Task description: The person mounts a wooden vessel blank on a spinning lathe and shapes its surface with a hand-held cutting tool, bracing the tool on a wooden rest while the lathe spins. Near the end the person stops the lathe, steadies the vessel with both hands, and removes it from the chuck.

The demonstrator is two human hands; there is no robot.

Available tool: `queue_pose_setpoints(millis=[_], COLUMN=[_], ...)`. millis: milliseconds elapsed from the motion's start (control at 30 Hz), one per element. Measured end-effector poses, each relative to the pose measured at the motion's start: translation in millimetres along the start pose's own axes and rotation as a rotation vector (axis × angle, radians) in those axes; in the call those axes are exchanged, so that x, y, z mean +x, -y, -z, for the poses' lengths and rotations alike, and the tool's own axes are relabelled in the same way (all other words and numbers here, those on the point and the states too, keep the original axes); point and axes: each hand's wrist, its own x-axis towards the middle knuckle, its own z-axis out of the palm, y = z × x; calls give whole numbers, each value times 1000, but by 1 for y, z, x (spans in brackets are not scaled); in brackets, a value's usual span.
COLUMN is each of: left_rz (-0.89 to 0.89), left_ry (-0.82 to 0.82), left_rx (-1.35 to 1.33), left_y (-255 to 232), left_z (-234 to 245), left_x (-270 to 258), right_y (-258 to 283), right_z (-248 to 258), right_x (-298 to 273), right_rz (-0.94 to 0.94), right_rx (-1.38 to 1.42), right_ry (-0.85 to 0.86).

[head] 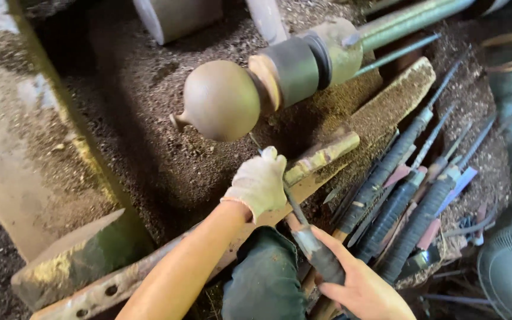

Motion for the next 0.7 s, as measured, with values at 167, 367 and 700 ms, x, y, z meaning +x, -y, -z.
queue_pose_setpoints(millis=[167,367,700], left_rz=[89,85,139], left_ry=[171,134,107], left_rx=[77,55,52], left_y=[3,-4,2], left_z=[7,18,7], left_x=[14,10,14], right_y=[-25,-33,-31], right_z=[-11,-20,14], right_x=[21,30,33], right_rz=[425,339,356], right_rx=[169,209,-86], right_ry=[12,-29,-43])
